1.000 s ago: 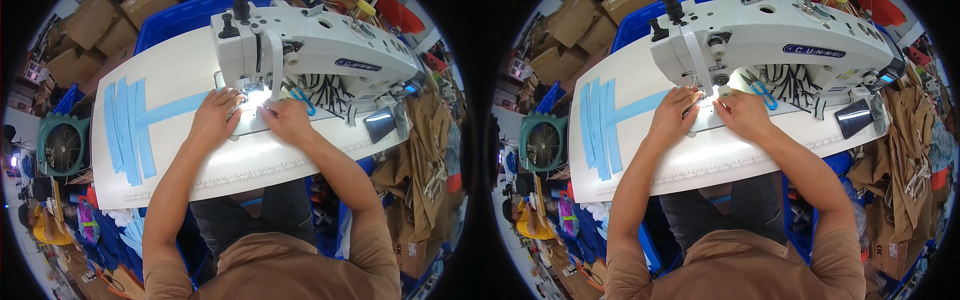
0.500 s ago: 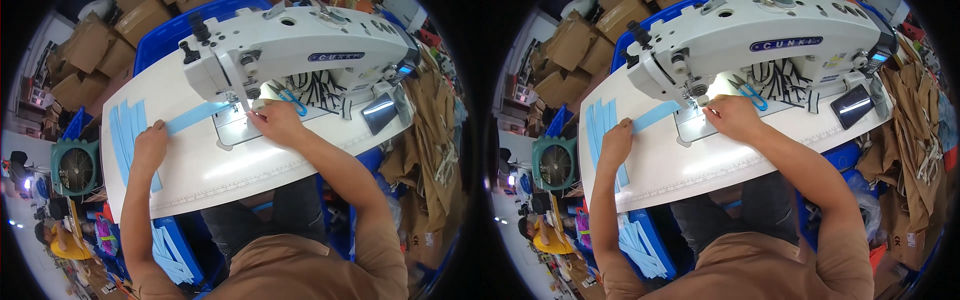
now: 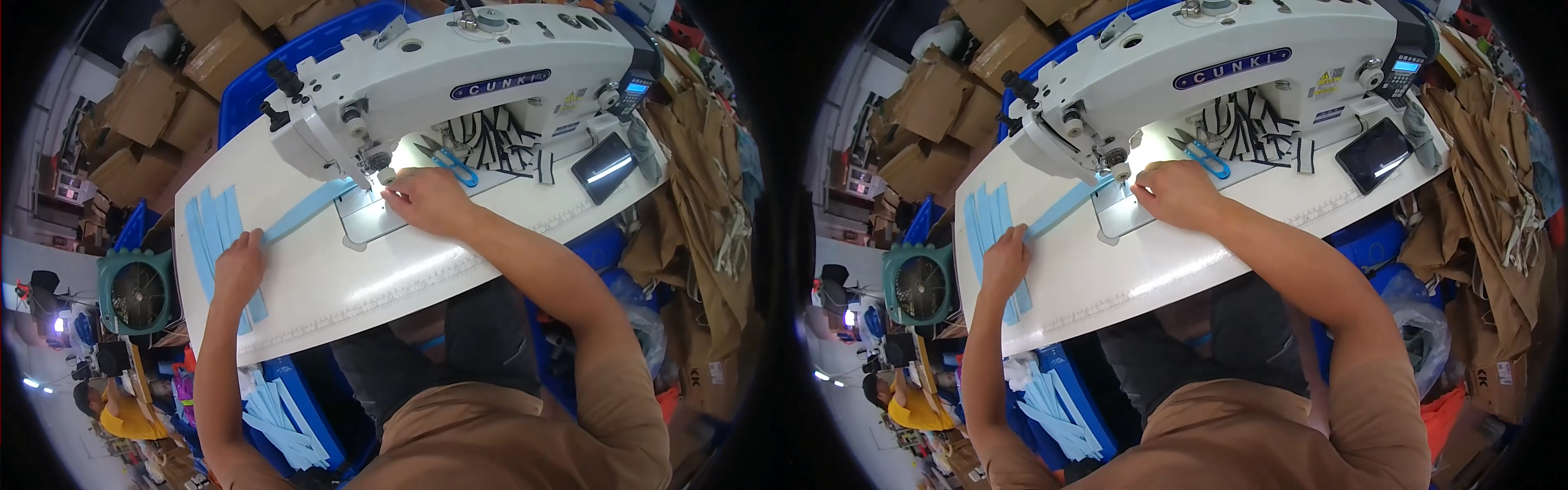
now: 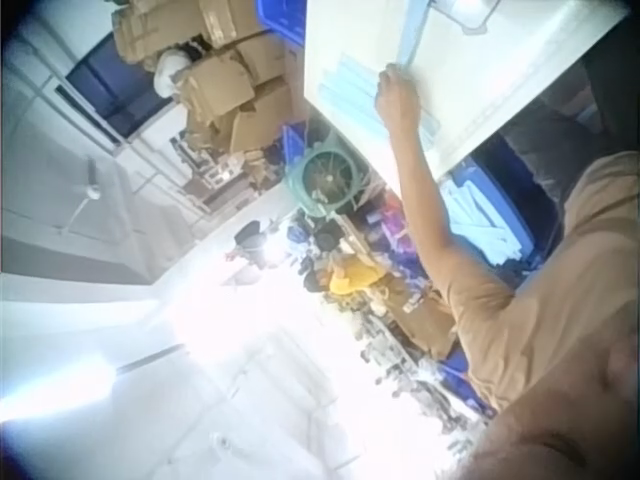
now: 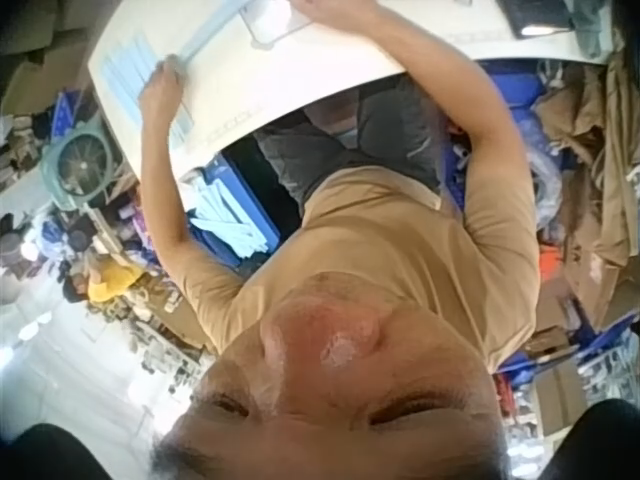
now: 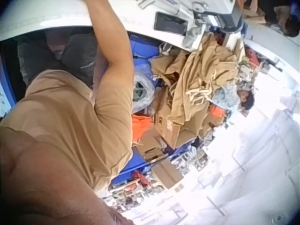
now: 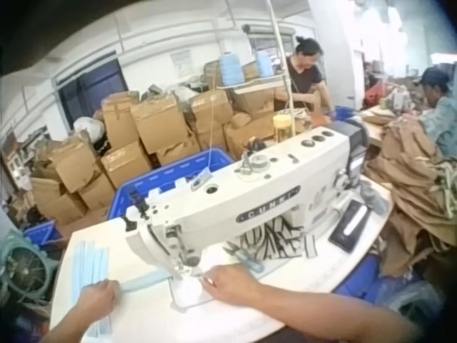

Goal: Sewing light-blue fabric strips together using an industrial sewing machine.

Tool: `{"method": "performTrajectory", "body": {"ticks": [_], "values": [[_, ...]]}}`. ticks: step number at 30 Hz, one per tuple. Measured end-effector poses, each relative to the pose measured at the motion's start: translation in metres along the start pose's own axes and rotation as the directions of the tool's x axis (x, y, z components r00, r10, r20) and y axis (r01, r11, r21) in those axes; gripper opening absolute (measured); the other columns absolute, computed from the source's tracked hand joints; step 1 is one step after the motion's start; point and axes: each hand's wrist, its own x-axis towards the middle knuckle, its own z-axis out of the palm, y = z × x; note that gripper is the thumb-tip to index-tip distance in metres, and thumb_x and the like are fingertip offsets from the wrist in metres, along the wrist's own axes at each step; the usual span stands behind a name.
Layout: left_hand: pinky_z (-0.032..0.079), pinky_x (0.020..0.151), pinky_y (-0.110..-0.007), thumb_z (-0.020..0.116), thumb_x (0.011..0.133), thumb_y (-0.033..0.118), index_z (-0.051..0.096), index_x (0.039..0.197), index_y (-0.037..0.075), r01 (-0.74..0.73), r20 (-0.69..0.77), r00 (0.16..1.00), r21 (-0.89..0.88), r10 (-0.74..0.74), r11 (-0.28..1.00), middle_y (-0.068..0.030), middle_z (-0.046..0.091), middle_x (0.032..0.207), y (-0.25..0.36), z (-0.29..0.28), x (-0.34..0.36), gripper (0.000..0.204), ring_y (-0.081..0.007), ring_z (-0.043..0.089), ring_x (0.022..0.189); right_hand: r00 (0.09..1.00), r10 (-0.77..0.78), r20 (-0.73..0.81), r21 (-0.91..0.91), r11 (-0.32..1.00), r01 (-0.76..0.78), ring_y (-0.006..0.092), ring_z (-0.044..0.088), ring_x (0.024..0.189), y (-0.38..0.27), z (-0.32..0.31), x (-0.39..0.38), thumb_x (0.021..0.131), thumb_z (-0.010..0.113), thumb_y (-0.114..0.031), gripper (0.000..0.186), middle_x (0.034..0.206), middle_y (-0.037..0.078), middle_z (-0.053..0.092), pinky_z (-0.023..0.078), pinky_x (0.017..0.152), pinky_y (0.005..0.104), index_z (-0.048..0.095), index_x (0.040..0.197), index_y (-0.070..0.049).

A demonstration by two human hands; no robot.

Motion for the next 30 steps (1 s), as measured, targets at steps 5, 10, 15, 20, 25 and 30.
{"method": "performTrajectory", "body": {"ticks": [5,10,15,20,25,30], "values": [[0.056,0.077,-0.046,0.057,0.085,-0.001,0.056,0.132,0.005,-0.043,-0.022,0.999,0.012,0.043,0.999,-0.0176,0.064,0.103,0.005,-0.009,-0.03,0.047,-0.0379,0.066,0.091,0.995,-0.04,-0.093,0.077,0.996,0.047,0.0307,0.068,0.078,0.011,0.012,-0.004,0.095,0.06,-0.027,0.024,0.084,0.006,0.069,0.053,0.071,0.0443,0.075,0.088,-0.01],[0.056,0.078,-0.043,0.063,0.078,-0.005,0.063,0.121,0.004,-0.005,-0.129,0.992,-0.092,-0.007,0.996,-0.016,0.064,0.103,-0.014,-0.026,-0.078,0.045,-0.0361,0.066,0.092,0.999,-0.046,-0.024,0.045,0.998,0.047,0.0318,0.068,0.078,0.002,0.009,-0.002,0.095,0.059,-0.027,0.027,0.084,0.006,0.068,0.053,0.071,0.0448,0.072,0.082,-0.008],[0.056,0.084,-0.041,0.067,0.072,-0.007,0.07,0.108,0.003,-0.01,-0.273,0.958,-0.336,-0.087,0.942,-0.0172,0.065,0.106,0.007,-0.038,-0.091,0.037,-0.0359,0.066,0.096,0.998,-0.057,-0.024,-0.029,0.998,0.056,0.0287,0.066,0.073,0.008,0.008,-0.004,0.097,0.06,-0.029,0.026,0.081,0.003,0.065,0.051,0.066,0.0431,0.072,0.084,-0.01],[0.05,0.1,-0.045,0.062,0.07,-0.01,0.073,0.104,0.003,-0.342,-0.731,0.679,-0.396,-0.066,0.852,-0.021,0.069,0.114,0.097,-0.077,-0.055,0.038,-0.0381,0.066,0.109,0.998,-0.063,-0.013,-0.026,0.998,0.062,0.0323,0.067,0.076,0.0,0.008,-0.002,0.097,0.058,-0.028,0.028,0.082,0.007,0.067,0.053,0.07,0.0457,0.071,0.081,-0.008],[0.057,0.084,-0.041,0.054,0.088,-0.001,0.072,0.098,0.0,-0.378,-0.377,0.925,-0.907,0.043,0.187,-0.0173,0.074,0.093,0.171,-0.092,-0.01,0.021,-0.028,0.073,0.088,0.997,-0.066,-0.047,-0.007,0.998,0.066,0.0326,0.067,0.077,0.005,0.011,-0.004,0.096,0.059,-0.029,0.027,0.082,0.008,0.068,0.053,0.071,0.0465,0.071,0.082,-0.008],[0.049,0.06,-0.03,0.067,0.094,0.015,0.068,0.091,-0.003,-0.205,-0.006,0.963,-0.659,0.268,0.724,-0.0089,0.071,0.077,0.175,-0.029,0.046,0.018,-0.0153,0.064,0.065,0.989,-0.027,-0.144,0.071,0.997,0.038,0.0342,0.065,0.075,0.01,0.014,-0.002,0.096,0.062,-0.032,0.031,0.079,0.009,0.065,0.05,0.069,0.0468,0.07,0.08,-0.006]]}}
